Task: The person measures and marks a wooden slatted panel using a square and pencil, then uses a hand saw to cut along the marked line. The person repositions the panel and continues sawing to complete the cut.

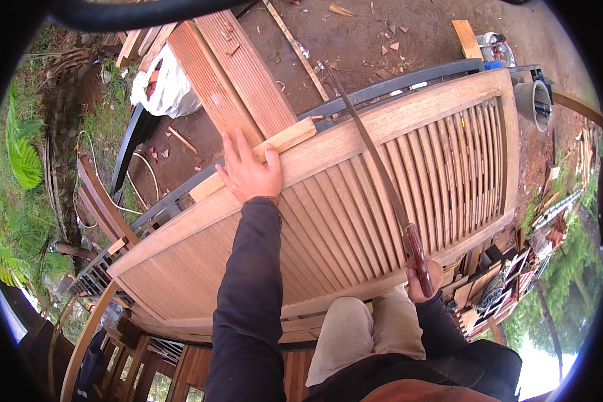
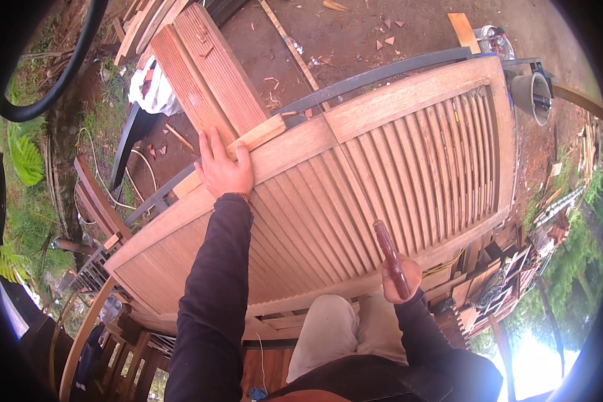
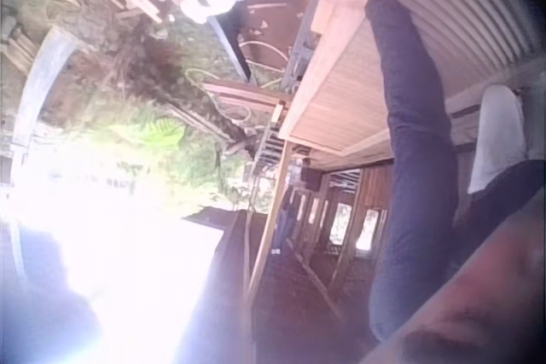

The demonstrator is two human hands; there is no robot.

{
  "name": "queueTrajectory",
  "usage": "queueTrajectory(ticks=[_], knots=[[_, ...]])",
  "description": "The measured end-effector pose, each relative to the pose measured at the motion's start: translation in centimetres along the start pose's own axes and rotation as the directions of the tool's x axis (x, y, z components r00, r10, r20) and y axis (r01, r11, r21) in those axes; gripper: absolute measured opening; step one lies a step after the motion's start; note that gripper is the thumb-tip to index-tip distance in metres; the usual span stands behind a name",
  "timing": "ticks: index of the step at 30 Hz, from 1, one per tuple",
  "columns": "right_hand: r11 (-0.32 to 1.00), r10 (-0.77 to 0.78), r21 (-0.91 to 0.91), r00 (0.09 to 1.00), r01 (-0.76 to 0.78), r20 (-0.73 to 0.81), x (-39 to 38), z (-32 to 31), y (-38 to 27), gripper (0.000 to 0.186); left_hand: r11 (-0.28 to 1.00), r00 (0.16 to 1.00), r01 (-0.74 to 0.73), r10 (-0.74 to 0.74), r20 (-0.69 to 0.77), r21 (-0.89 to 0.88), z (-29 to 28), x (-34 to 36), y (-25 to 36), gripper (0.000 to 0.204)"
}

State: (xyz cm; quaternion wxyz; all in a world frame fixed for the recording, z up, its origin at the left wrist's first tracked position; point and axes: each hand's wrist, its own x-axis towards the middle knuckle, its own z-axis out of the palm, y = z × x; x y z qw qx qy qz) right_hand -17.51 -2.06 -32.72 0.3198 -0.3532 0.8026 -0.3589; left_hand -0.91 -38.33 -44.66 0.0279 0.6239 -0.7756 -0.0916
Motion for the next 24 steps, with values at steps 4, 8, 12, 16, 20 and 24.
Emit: queueTrajectory(ticks=[4, 8, 12, 16, 20, 24], knots=[[0.998, -0.055, -0.047, 0.996, 0.052, -0.075, 6.6, 3.7, 0.4, 0.007, 1.000, 1.000, -0.006, 0.005, -0.017, -0.016, 0.4, 0.4, 0.4, 0.071], [0.999, -0.047, -0.013, 0.996, 0.046, -0.082, 7.7, 3.8, -0.6, 0.006, 0.999, 1.000, 0.018, -0.018, 0.023, -0.035, 0.0, 0.2, 0.3, 0.070], [0.999, -0.013, -0.029, 1.000, 0.013, -0.011, 1.1, -0.1, -1.7, 0.014, 0.999, 0.999, 0.027, -0.025, 0.030, -0.037, -0.3, 0.1, 0.2, 0.071], [0.988, 0.003, -0.153, 0.998, -0.012, -0.063, 4.2, 1.9, -1.8, 0.012, 1.000, 1.000, -0.003, 0.003, 0.030, -0.029, -0.1, 0.1, 0.0, 0.073], [0.988, 0.148, 0.041, 0.987, -0.146, -0.067, 8.3, 3.8, -3.3, 0.007, 0.999, 0.998, 0.009, -0.007, 0.066, -0.037, -0.3, 0.4, 0.2, 0.075], [0.997, 0.009, -0.078, 1.000, -0.010, -0.013, 3.1, 0.4, -3.3, 0.014, 0.999, 0.998, 0.020, -0.018, 0.061, -0.028, -0.2, 0.1, -0.1, 0.076]])
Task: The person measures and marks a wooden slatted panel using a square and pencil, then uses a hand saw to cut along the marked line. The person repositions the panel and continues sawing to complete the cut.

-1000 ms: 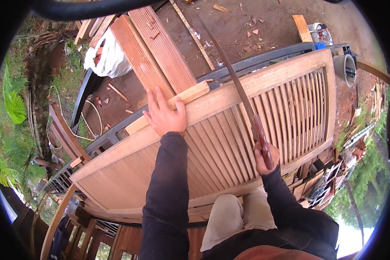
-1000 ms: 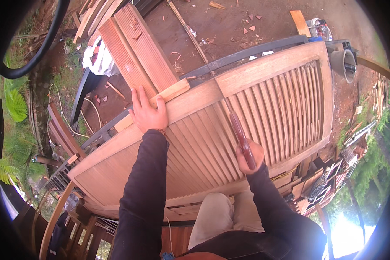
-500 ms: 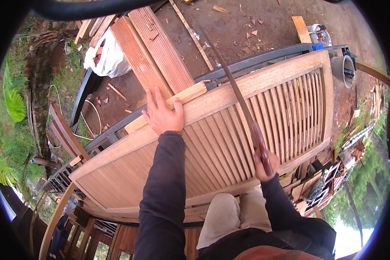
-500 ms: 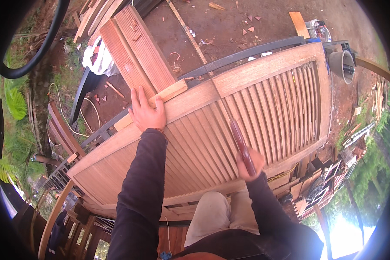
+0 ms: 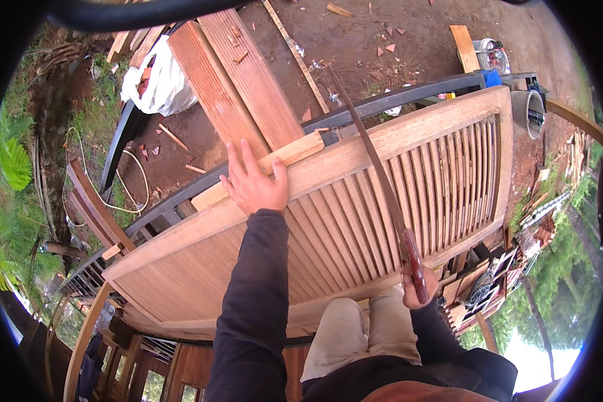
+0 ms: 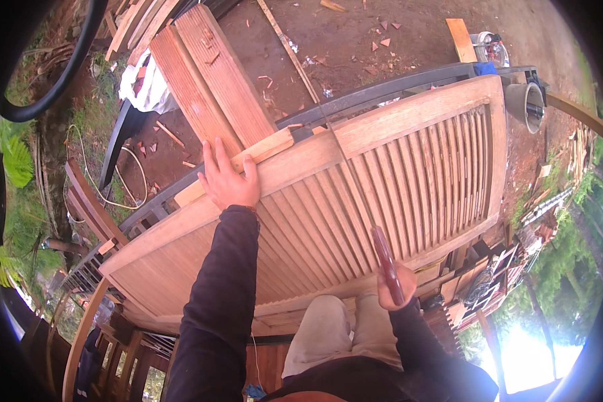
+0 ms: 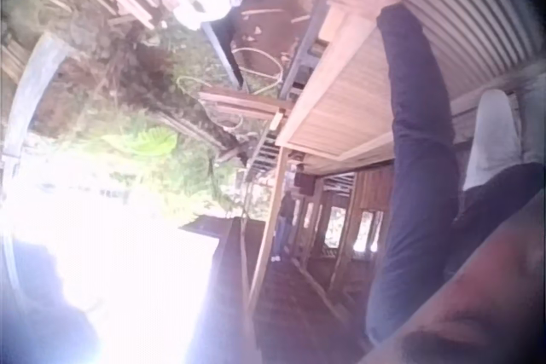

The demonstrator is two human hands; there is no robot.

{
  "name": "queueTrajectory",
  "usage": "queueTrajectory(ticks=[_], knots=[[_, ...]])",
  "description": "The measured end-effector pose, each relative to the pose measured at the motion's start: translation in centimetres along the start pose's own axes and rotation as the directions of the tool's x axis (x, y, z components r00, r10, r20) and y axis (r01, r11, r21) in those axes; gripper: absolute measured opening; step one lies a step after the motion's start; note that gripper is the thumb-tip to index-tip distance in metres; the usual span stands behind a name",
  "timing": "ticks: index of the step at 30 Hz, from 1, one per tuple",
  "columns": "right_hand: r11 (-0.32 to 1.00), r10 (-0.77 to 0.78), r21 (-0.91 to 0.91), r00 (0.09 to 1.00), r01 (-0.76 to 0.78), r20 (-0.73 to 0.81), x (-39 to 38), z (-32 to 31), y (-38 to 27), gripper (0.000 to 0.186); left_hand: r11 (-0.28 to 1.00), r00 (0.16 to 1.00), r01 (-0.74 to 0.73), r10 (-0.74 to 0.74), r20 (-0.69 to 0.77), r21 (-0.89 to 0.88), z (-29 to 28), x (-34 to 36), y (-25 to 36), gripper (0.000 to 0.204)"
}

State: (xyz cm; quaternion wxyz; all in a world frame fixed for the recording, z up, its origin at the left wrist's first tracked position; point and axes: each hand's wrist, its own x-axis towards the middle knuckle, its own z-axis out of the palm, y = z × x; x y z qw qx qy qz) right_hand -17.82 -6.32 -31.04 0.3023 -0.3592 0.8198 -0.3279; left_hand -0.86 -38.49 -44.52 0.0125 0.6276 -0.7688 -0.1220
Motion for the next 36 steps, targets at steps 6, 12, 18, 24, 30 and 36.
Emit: queueTrajectory(ticks=[6, 12, 18, 24, 30, 36], knots=[[0.995, 0.097, 0.005, 0.995, -0.097, -0.032, 4.0, 1.4, -1.2, 0.007, 1.000, 1.000, -0.014, 0.014, 0.015, -0.007, -0.4, 0.1, 0.3, 0.076], [0.995, 0.070, -0.073, 0.997, -0.067, 0.040, 1.2, -1.2, -2.9, 0.004, 1.000, 1.000, 0.015, -0.015, 0.020, -0.010, -0.2, 0.4, 0.2, 0.077], [0.986, 0.158, -0.058, 0.986, -0.155, 0.056, 4.4, -0.6, -2.4, 0.007, 1.000, 0.998, -0.004, 0.003, 0.056, 0.001, -1.0, 0.4, 0.5, 0.076], [0.982, 0.179, -0.078, 0.981, -0.173, 0.079, 3.5, -1.1, -4.7, 0.016, 1.000, 0.999, 0.021, -0.020, 0.044, -0.003, -0.3, 0.8, 0.4, 0.079], [0.972, 0.211, -0.124, 0.975, -0.202, 0.071, 4.8, -1.1, -3.3, 0.009, 1.000, 0.999, 0.009, -0.009, 0.048, -0.008, -0.6, 0.6, 0.5, 0.079], [0.984, 0.161, -0.090, 0.986, -0.156, 0.051, 5.7, 0.4, -5.0, 0.007, 1.000, 0.998, 0.001, -0.001, 0.062, 0.000, -0.6, 0.4, 0.2, 0.078]])
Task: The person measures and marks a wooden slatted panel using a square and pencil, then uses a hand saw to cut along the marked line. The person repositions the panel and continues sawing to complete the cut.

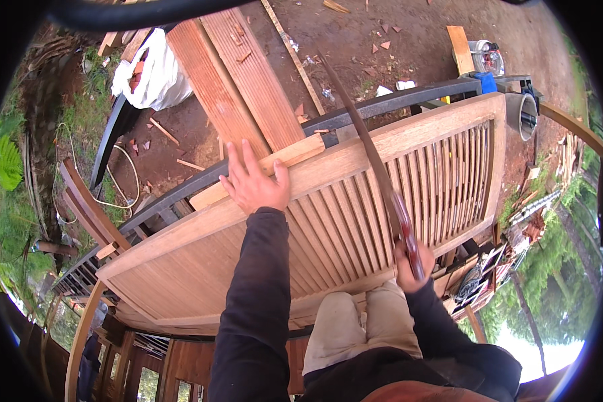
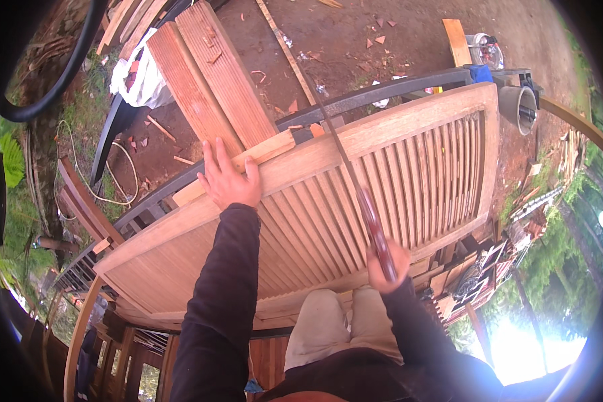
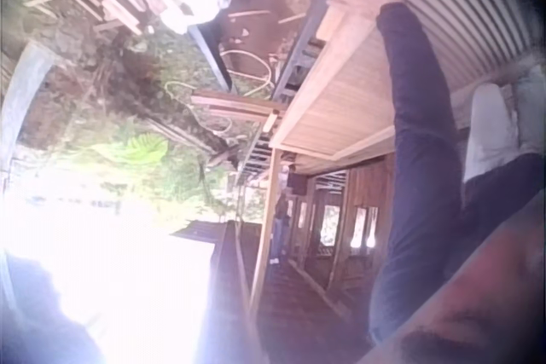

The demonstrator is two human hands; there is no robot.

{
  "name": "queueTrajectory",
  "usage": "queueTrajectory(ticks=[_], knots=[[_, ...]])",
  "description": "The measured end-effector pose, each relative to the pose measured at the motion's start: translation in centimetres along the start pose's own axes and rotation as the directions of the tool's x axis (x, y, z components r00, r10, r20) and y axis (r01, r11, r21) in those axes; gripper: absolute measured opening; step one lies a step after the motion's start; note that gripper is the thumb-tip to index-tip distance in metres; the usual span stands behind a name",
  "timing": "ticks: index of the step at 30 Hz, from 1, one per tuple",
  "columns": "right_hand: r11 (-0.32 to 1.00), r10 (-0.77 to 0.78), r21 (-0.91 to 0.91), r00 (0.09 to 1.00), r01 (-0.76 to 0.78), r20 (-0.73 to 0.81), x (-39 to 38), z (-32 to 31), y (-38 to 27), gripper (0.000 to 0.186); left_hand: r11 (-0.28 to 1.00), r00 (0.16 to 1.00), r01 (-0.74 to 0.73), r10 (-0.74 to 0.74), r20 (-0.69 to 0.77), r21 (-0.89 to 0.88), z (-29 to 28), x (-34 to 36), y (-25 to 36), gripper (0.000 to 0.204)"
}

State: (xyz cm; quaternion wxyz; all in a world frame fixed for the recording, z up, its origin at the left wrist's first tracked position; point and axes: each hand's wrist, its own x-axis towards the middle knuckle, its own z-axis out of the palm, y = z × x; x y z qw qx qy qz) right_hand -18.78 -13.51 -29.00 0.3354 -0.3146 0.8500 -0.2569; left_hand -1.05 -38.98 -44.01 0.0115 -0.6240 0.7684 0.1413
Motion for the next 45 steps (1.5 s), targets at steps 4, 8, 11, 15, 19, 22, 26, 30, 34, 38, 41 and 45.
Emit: queueTrajectory(ticks=[4, 8, 11, 15, 19, 22, 26, 30, 34, 38, 41, 45], knots=[[0.998, 0.049, -0.030, 0.995, -0.047, 0.088, -4.1, -4.0, 0.1, 0.016, 1.000, 1.000, 0.016, -0.016, -0.007, -0.009, 0.0, -0.2, -0.1, 0.078], [0.996, -0.006, 0.088, 0.999, 0.009, -0.034, 2.2, 0.3, -0.2, 0.008, 1.000, 1.000, -0.002, 0.002, 0.004, -0.012, -0.1, 0.1, 0.3, 0.078], [0.994, 0.083, 0.079, 0.996, -0.082, -0.012, 3.1, 0.9, -1.5, 0.005, 1.000, 1.000, 0.004, -0.004, 0.016, -0.015, -0.1, 0.2, 0.1, 0.078], [0.983, 0.125, -0.152, 0.982, -0.103, 0.141, -5.3, -3.5, 0.4, 0.020, 1.000, 1.000, 0.018, -0.018, -0.003, -0.002, 0.1, -0.3, -0.3, 0.077], [0.998, 0.002, -0.061, 0.997, 0.002, 0.072, -1.6, -2.1, 0.2, 0.011, 1.000, 1.000, 0.019, -0.019, 0.004, 0.003, -0.3, 0.1, 0.3, 0.076], [0.991, 0.074, 0.115, 0.997, -0.071, -0.020, 3.5, 1.3, -1.2, 0.005, 1.000, 1.000, -0.002, 0.002, 0.014, 0.005, -0.2, 0.2, 0.2, 0.076], [0.992, 0.128, -0.004, 0.991, -0.128, 0.031, -1.0, -1.2, -1.5, 0.008, 1.000, 1.000, 0.018, -0.018, 0.026, -0.004, -0.2, 0.2, 0.2, 0.077], [0.991, 0.126, -0.070, 0.982, -0.117, 0.138, -3.7, -4.6, -0.5, 0.007, 1.000, 0.999, 0.028, -0.028, 0.030, -0.010, -0.6, -0.6, -0.2, 0.077], [0.993, 0.085, 0.079, 0.996, -0.083, -0.030, 4.2, 1.2, -1.6, 0.005, 1.000, 1.000, -0.003, 0.003, 0.005, -0.010, 0.1, 0.4, 0.2, 0.079], [0.993, 0.097, 0.062, 0.995, -0.098, 0.019, 2.3, -0.3, -2.1, 0.006, 1.000, 1.000, 0.016, -0.016, 0.015, -0.016, 0.1, 0.2, 0.0, 0.081], [0.977, 0.185, -0.130, 0.977, -0.171, 0.108, -5.0, -4.6, -0.5, 0.012, 1.000, 0.999, 0.029, -0.029, 0.022, 0.000, -0.4, -0.2, 0.0, 0.078], [0.985, 0.038, -0.171, 0.999, -0.033, 0.026, 0.0, -1.2, -0.3, 0.005, 1.000, 1.000, 0.013, -0.013, -0.005, -0.002, -0.3, 0.3, 0.2, 0.077]])
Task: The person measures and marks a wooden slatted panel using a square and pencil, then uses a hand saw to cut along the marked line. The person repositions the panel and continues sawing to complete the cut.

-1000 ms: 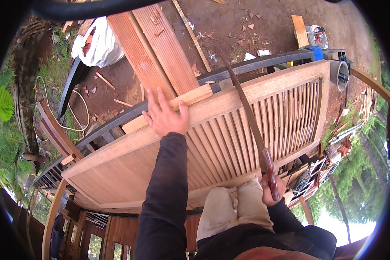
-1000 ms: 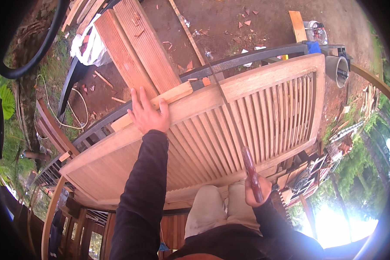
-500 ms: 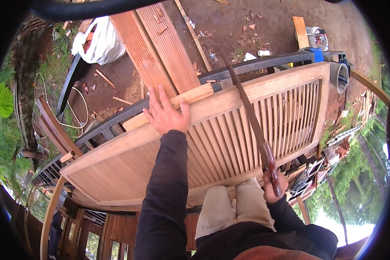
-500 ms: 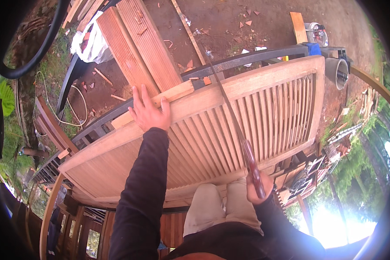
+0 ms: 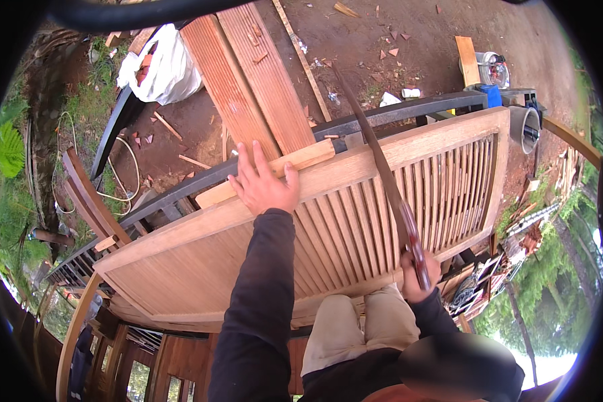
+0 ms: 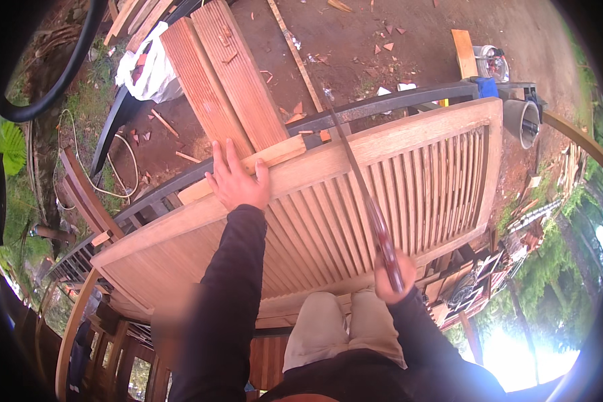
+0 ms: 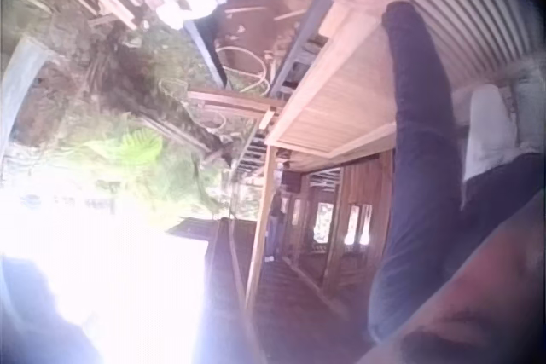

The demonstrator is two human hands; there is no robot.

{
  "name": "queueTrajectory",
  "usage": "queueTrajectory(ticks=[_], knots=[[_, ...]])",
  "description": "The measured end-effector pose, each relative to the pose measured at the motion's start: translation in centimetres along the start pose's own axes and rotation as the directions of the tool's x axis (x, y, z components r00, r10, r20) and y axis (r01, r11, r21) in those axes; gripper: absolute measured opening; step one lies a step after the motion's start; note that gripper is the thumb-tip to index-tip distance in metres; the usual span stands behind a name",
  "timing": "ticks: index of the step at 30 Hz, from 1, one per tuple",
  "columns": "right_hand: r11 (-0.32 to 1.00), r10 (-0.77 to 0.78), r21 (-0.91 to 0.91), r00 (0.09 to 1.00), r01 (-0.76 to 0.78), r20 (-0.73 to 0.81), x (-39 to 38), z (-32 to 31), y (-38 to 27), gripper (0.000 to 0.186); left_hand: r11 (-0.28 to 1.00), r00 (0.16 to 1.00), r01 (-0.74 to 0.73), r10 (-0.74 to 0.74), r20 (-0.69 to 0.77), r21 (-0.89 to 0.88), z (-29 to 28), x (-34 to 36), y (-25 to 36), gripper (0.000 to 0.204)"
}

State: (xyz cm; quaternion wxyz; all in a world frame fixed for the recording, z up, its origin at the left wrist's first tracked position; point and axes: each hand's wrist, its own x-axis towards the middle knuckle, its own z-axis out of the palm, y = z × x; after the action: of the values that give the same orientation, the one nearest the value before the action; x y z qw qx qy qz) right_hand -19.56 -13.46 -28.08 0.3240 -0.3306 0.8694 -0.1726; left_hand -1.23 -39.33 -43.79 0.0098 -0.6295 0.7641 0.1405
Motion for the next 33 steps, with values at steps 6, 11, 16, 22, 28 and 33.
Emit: queueTrajectory(ticks=[6, 11, 16, 22, 28, 33], knots=[[0.957, -0.017, 0.288, 0.999, 0.030, -0.048, 4.4, 1.2, -2.2, 0.004, 1.000, 0.999, 0.012, -0.011, 0.032, -0.008, 0.0, -0.2, 0.0, 0.077], [0.986, 0.108, 0.121, 0.991, -0.117, 0.085, -2.3, -2.7, -0.8, 0.008, 1.000, 0.999, 0.021, -0.021, 0.027, -0.013, -0.1, -0.7, -0.3, 0.077], [0.926, 0.066, 0.373, 0.998, -0.053, -0.021, 8.9, 2.3, -4.5, 0.006, 1.000, 1.000, -0.014, 0.014, 0.021, -0.004, 0.0, 0.0, 0.1, 0.078], [0.991, 0.040, 0.127, 0.999, -0.039, -0.009, -0.3, -1.2, -2.3, 0.013, 1.000, 1.000, 0.013, -0.013, 0.026, 0.000, 0.2, -0.5, -0.4, 0.078], [0.938, -0.019, 0.344, 0.997, 0.042, -0.069, 6.5, 2.7, -2.1, 0.004, 1.000, 1.000, -0.011, 0.012, 0.016, -0.004, -0.1, -0.3, 0.0, 0.078], [0.901, -0.012, 0.428, 0.992, 0.065, -0.124, 8.8, 4.0, -3.0, 0.005, 1.000, 1.000, -0.003, 0.003, -0.014, 0.007, 0.2, -0.3, -0.1, 0.075]])
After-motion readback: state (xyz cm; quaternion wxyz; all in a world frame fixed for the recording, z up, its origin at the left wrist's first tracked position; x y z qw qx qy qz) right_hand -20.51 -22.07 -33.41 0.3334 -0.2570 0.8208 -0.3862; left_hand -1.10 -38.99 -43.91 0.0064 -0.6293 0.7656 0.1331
